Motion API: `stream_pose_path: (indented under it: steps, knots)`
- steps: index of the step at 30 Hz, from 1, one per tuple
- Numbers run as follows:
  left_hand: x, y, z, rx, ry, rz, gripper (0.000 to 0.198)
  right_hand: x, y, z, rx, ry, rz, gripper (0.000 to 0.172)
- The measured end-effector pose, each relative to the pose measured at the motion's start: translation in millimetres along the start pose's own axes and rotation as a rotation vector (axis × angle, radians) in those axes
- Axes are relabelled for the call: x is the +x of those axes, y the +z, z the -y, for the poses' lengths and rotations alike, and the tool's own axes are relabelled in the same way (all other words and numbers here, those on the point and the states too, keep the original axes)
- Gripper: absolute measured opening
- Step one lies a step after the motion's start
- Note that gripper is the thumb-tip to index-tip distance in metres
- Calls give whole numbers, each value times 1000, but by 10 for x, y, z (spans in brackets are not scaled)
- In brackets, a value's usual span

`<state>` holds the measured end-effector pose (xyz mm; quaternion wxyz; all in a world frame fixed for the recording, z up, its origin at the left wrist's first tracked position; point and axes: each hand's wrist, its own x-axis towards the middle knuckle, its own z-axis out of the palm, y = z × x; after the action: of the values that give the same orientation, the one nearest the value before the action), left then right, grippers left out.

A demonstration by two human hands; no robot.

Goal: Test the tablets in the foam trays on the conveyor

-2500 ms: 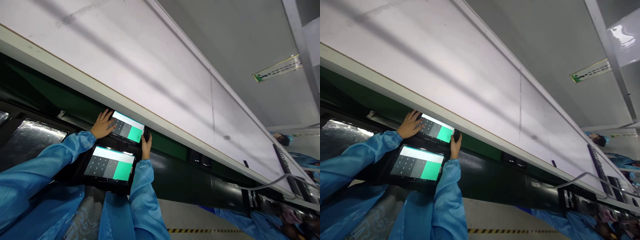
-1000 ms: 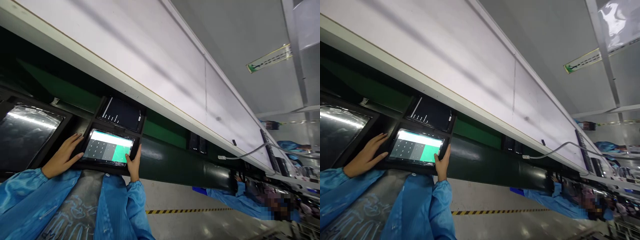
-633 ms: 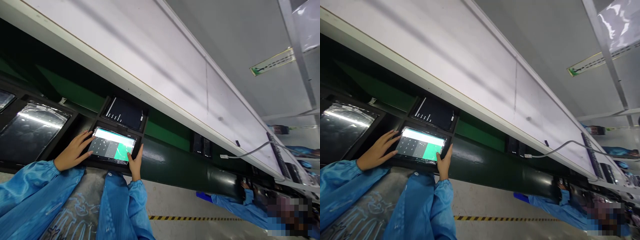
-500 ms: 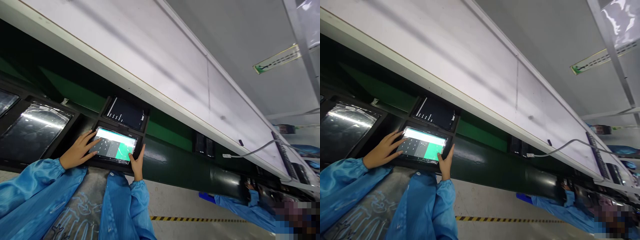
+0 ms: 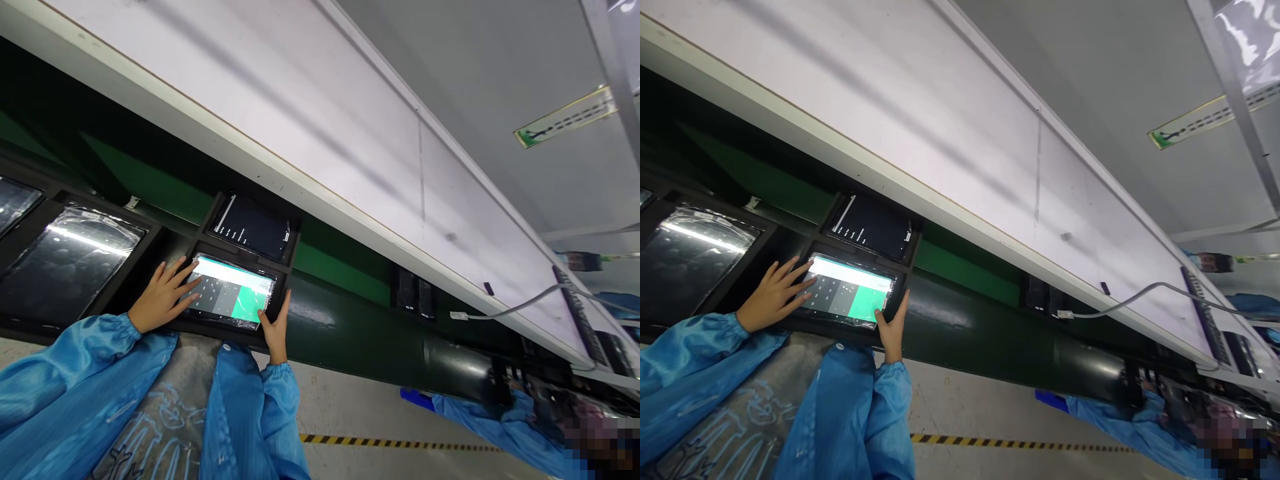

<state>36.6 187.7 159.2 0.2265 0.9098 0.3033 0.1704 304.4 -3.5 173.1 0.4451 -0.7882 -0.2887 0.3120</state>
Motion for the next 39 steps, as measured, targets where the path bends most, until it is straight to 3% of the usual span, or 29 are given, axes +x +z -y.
stream_pose_path:
  steps: [8, 15, 21, 25, 29, 34, 39]
  knots:
    - [-111, 7, 114, -112, -45, -29, 62, 42, 68, -30, -114, 20, -36, 95]
    - [-43, -7, 76, -167, -67, -40, 61, 28, 36, -33, -78, -11, 1, 103]
    - [57, -59, 149, -151, -60, -54, 61, 46, 76, -29, -106, 36, -49, 101]
    - [299, -81, 206, -118, -56, -24, 57, 17, 86, -26, -100, 0, -173, 89]
    - [772, -59, 315, -79, -58, 8, 59, -106, 246, 110, -200, -128, -325, 56]
    - [1292, 41, 436, -37, 16, 78, 61, -309, 646, 411, -347, -318, -181, 34]
    - [1399, 88, 452, -20, 73, 112, 62, -341, 803, 608, -416, -412, -37, 33]
